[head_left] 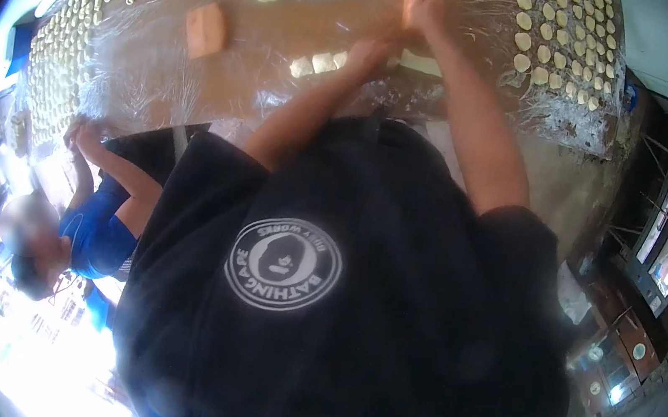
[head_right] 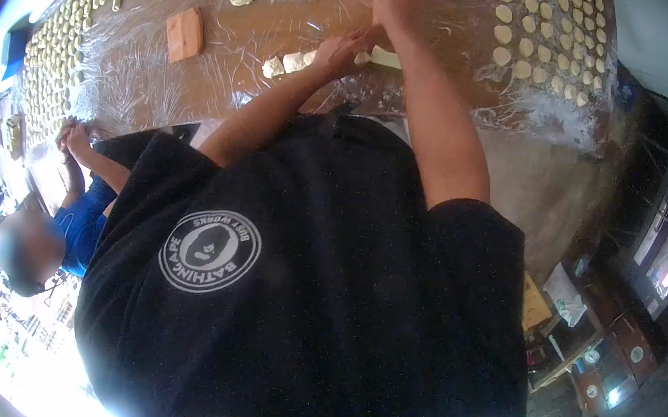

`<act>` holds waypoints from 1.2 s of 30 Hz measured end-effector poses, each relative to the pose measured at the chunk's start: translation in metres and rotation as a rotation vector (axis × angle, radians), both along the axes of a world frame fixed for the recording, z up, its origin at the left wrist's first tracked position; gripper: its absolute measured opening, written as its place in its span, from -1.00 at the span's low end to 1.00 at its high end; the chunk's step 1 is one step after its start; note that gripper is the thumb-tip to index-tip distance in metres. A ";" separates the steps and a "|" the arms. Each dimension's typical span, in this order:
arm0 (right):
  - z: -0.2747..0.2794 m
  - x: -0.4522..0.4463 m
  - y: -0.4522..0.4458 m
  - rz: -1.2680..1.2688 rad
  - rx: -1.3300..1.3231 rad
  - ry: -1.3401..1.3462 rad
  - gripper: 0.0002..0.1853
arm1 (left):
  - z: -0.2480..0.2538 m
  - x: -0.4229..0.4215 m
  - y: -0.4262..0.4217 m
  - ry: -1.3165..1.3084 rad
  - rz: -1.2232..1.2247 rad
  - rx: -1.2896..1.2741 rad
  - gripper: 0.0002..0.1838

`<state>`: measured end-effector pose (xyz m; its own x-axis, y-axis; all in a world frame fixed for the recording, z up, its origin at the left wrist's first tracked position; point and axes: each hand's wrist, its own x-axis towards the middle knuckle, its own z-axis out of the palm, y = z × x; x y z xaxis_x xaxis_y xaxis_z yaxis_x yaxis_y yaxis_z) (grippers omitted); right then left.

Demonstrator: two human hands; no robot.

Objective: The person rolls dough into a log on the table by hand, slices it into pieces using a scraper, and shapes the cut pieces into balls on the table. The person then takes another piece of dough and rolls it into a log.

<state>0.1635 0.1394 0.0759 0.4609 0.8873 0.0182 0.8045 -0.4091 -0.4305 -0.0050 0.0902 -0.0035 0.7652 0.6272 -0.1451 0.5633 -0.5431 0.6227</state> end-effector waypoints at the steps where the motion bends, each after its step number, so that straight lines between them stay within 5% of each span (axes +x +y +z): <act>1: 0.011 0.008 0.009 0.023 0.047 -0.025 -0.31 | 0.009 0.001 0.000 0.015 0.042 0.074 -0.37; 3: 0.022 0.033 0.007 0.067 0.126 -0.070 -0.32 | 0.030 -0.001 -0.013 0.048 0.125 0.204 -0.39; 6: 0.001 0.069 -0.004 0.203 0.135 0.333 -0.33 | 0.024 0.005 -0.011 0.024 0.083 0.162 -0.35; 9: 0.013 0.073 -0.021 0.062 -0.101 -0.104 -0.20 | 0.011 0.019 -0.011 -0.032 0.009 0.217 -0.43; 11: 0.039 0.067 -0.045 0.085 0.033 0.003 -0.19 | -0.005 0.027 -0.008 -0.037 -0.016 0.205 -0.44; 15: 0.084 0.040 -0.105 0.090 -0.147 0.110 -0.12 | -0.002 0.027 -0.015 -0.006 0.016 0.237 -0.37; 18: 0.066 0.031 -0.134 0.172 0.000 0.109 -0.11 | -0.006 0.026 -0.013 -0.083 0.093 0.257 -0.43; 23: 0.056 0.022 -0.143 0.129 -0.114 0.181 -0.12 | 0.001 0.029 -0.015 -0.100 0.056 0.160 -0.46; 30: 0.015 0.026 -0.078 0.120 -0.083 0.093 -0.08 | 0.014 0.041 -0.015 -0.258 0.030 0.153 -0.49; 32: 0.036 0.031 -0.029 0.061 -0.112 0.151 -0.01 | -0.009 0.041 -0.017 -0.155 -0.024 0.131 -0.49; 36: 0.046 0.066 -0.022 -0.007 -0.046 0.145 -0.20 | -0.016 0.042 -0.013 0.091 -0.065 0.010 -0.42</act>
<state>0.2298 0.1174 0.1224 0.4615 0.8826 -0.0893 0.7326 -0.4360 -0.5228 0.0372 0.0769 -0.0194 0.7885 0.5781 -0.2100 0.5804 -0.5862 0.5653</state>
